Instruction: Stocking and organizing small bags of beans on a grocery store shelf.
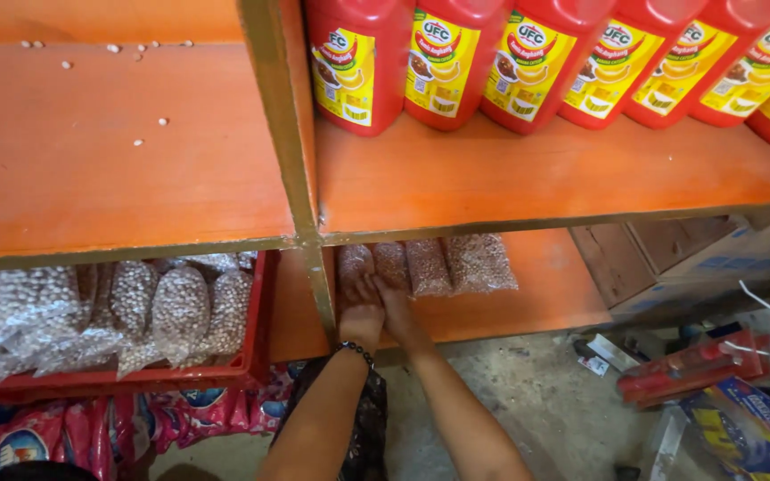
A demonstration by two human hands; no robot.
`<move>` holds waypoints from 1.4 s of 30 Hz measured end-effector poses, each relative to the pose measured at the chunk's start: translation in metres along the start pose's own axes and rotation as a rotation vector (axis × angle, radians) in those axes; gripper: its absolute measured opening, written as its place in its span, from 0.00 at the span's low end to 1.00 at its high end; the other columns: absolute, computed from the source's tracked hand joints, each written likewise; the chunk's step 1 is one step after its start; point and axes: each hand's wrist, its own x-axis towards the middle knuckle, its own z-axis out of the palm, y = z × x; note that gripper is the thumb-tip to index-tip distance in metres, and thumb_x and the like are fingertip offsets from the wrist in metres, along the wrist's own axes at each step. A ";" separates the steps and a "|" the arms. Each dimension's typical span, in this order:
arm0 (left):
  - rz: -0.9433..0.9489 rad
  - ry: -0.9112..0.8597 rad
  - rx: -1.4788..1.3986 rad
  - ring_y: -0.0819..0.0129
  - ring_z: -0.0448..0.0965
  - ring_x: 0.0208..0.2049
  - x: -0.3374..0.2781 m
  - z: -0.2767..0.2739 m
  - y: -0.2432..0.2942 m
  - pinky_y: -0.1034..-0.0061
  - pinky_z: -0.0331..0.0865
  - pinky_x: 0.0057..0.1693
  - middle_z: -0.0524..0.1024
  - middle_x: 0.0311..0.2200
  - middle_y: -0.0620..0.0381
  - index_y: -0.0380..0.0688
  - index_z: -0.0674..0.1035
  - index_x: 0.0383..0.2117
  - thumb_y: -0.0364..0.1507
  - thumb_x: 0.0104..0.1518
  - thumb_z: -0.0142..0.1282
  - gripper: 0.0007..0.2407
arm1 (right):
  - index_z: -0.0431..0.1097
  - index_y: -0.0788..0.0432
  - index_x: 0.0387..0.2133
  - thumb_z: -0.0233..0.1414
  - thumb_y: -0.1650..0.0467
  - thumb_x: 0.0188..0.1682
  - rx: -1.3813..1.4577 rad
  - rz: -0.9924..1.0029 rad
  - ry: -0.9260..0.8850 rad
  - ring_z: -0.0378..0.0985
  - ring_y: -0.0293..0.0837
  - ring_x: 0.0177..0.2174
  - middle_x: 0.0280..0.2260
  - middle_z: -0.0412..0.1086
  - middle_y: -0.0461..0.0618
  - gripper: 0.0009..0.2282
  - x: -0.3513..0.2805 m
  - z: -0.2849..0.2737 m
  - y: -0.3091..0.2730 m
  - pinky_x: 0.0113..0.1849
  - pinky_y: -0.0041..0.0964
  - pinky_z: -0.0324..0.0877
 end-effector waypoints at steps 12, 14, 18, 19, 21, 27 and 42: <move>0.033 -0.117 -0.176 0.53 0.84 0.43 0.033 -0.037 -0.004 0.59 0.80 0.43 0.83 0.43 0.48 0.45 0.86 0.40 0.28 0.62 0.48 0.11 | 0.66 0.63 0.56 0.56 0.74 0.48 -0.992 -0.314 -0.093 0.71 0.48 0.54 0.54 0.72 0.54 0.21 0.007 -0.074 0.051 0.52 0.42 0.68; 0.051 -0.114 -0.177 0.53 0.84 0.43 0.024 -0.042 -0.003 0.59 0.80 0.44 0.83 0.43 0.48 0.45 0.86 0.40 0.27 0.62 0.48 0.11 | 0.68 0.62 0.55 0.59 0.72 0.46 -1.058 -0.307 -0.138 0.70 0.48 0.55 0.54 0.71 0.54 0.21 0.019 -0.091 0.073 0.53 0.44 0.67; 0.071 -0.120 -0.186 0.54 0.85 0.42 0.028 -0.033 -0.004 0.61 0.80 0.44 0.83 0.42 0.48 0.43 0.86 0.38 0.28 0.62 0.49 0.11 | 0.69 0.64 0.49 0.63 0.72 0.43 -1.125 -0.479 -0.162 0.69 0.49 0.53 0.51 0.70 0.57 0.20 0.017 -0.080 0.069 0.50 0.44 0.66; 0.062 -0.121 -0.186 0.54 0.85 0.42 0.025 -0.030 -0.002 0.61 0.80 0.44 0.83 0.42 0.48 0.43 0.86 0.38 0.28 0.62 0.49 0.11 | 0.69 0.64 0.49 0.63 0.72 0.43 -1.123 -0.478 -0.172 0.69 0.49 0.53 0.51 0.70 0.57 0.20 0.027 -0.101 0.084 0.50 0.44 0.66; 0.079 -0.098 -0.179 0.55 0.85 0.41 0.019 -0.025 0.001 0.62 0.80 0.43 0.83 0.39 0.48 0.43 0.86 0.36 0.27 0.61 0.49 0.10 | 0.78 0.63 0.38 0.57 0.73 0.52 -0.895 -0.471 -0.029 0.81 0.45 0.43 0.42 0.80 0.55 0.06 0.049 -0.140 0.116 0.43 0.40 0.75; 0.261 0.077 -0.120 0.57 0.85 0.33 -0.033 -0.078 -0.001 0.63 0.79 0.37 0.84 0.32 0.49 0.44 0.84 0.32 0.26 0.56 0.53 0.06 | 0.74 0.68 0.50 0.52 0.80 0.49 -0.800 -0.682 0.151 0.76 0.45 0.51 0.50 0.76 0.58 0.15 -0.043 -0.020 0.013 0.52 0.42 0.70; 0.568 0.823 -0.167 0.54 0.83 0.33 -0.256 -0.302 -0.038 0.70 0.80 0.38 0.76 0.53 0.39 0.36 0.78 0.49 0.27 0.52 0.55 0.17 | 0.72 0.65 0.53 0.47 0.83 0.44 -1.100 -0.782 0.303 0.73 0.58 0.59 0.58 0.70 0.64 0.22 -0.265 0.104 -0.122 0.57 0.46 0.69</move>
